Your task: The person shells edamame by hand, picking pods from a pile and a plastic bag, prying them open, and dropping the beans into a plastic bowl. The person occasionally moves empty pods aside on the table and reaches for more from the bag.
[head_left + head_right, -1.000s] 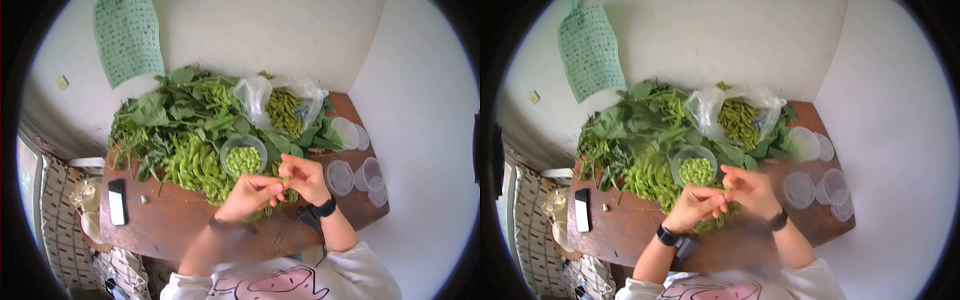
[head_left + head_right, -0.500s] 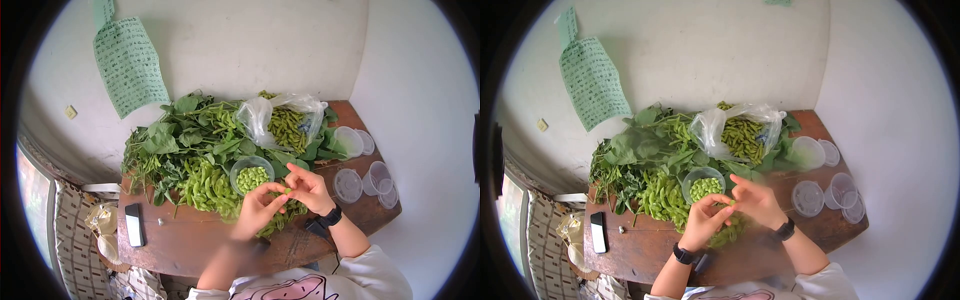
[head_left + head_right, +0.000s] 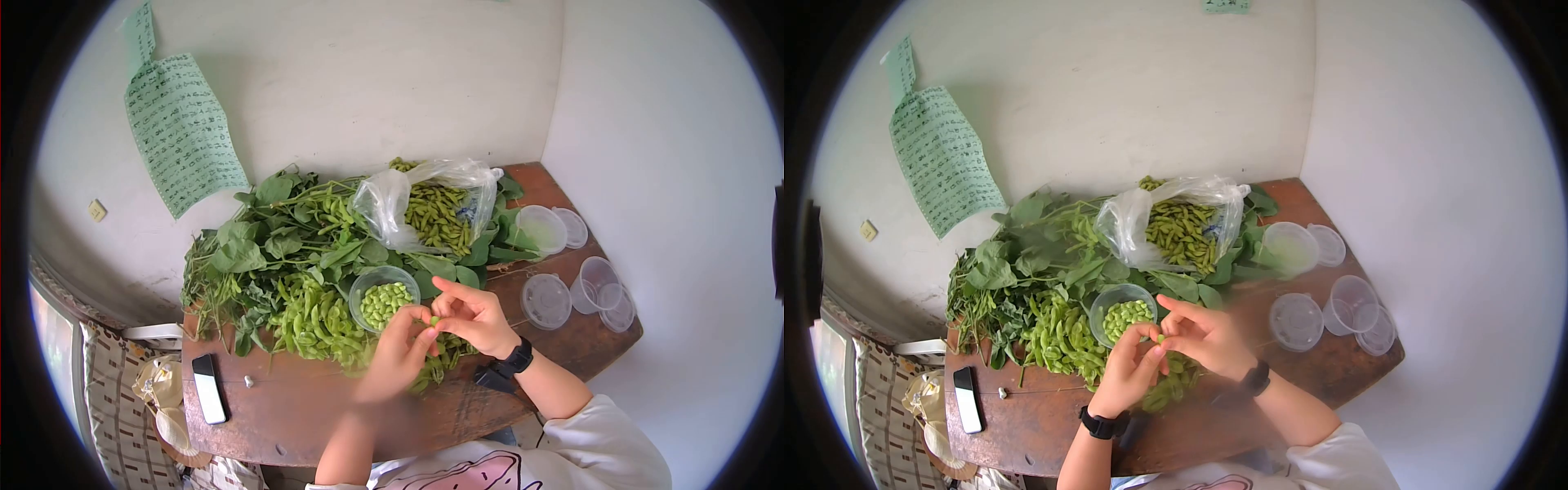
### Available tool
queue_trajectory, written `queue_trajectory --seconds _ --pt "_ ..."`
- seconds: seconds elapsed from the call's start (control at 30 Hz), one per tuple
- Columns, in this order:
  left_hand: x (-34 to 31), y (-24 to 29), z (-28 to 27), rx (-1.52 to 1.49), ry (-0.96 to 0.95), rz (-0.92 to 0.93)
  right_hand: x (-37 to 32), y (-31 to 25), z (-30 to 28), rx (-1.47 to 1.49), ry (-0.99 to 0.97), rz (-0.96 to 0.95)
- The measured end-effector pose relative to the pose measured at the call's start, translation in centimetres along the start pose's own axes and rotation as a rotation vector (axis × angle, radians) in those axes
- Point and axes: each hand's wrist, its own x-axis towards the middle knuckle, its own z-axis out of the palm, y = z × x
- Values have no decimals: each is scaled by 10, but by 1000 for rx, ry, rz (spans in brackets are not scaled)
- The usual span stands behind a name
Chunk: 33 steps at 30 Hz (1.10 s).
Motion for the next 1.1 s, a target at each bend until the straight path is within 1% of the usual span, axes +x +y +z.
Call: queue_trajectory --seconds 0.03,0.07,0.1,0.13,0.17,0.2,0.23,0.27,0.3,0.37,0.43,0.53,0.57,0.63,0.67,0.73,0.77,0.83,0.87,0.93,0.97,1.03,1.1 --pt "0 1 1 -1 -10 2 1 -2 0 -3 -9 13" --pt "0 2 1 0 -12 -51 2 -6 2 5 -3 58" --pt "0 2 1 0 -13 -104 3 -8 -1 1 4 56" --pt "0 -1 1 -1 -21 -106 6 -11 -4 -244 -24 -36" --pt "1 -7 0 -99 1 -97 9 -14 -7 -488 -51 -126" --pt "0 -11 3 -203 19 -91 9 -31 -2 -773 55 -264" --pt "0 -9 4 -206 15 -93 13 -47 3 -1051 158 -407" --pt "0 -5 5 -265 32 -89 15 -49 0 -1309 205 -467" --pt "0 -2 5 -323 50 -84 17 -49 -2 -1310 206 -466" --pt "0 -5 3 -337 45 -72 19 -45 -4 -1640 249 -480" --pt "1 -6 1 -314 42 -33 15 -43 -3 -1595 270 -472" --pt "1 -7 1 -334 55 -12 12 -41 0 -1064 131 -354" --pt "2 -6 0 -331 55 -6 12 -32 -5 -970 24 -320" --pt "1 -7 -2 -262 35 -22 9 -26 1 -863 -48 -265" --pt "1 -7 -2 -260 34 -19 7 -22 2 -864 -47 -268" --pt "0 -5 -3 -183 2 -18 6 -13 0 -657 -13 -190" --pt "-1 -4 -2 -184 1 -19 6 -9 -1 -658 -11 -188" --pt "-2 -2 0 -73 21 3 4 -6 -3 -323 18 -94" --pt "0 0 1 -78 17 3 4 -7 -2 -329 21 -90" --pt "-1 2 4 -51 38 98 2 -9 2 10 44 99" --pt "-1 0 4 -58 35 92 3 -9 1 8 50 107" --pt "0 -4 1 -126 -36 129 2 -8 -1 -38 -15 124" --pt "-1 -3 0 -124 -47 75 1 -8 1 -7 5 161"
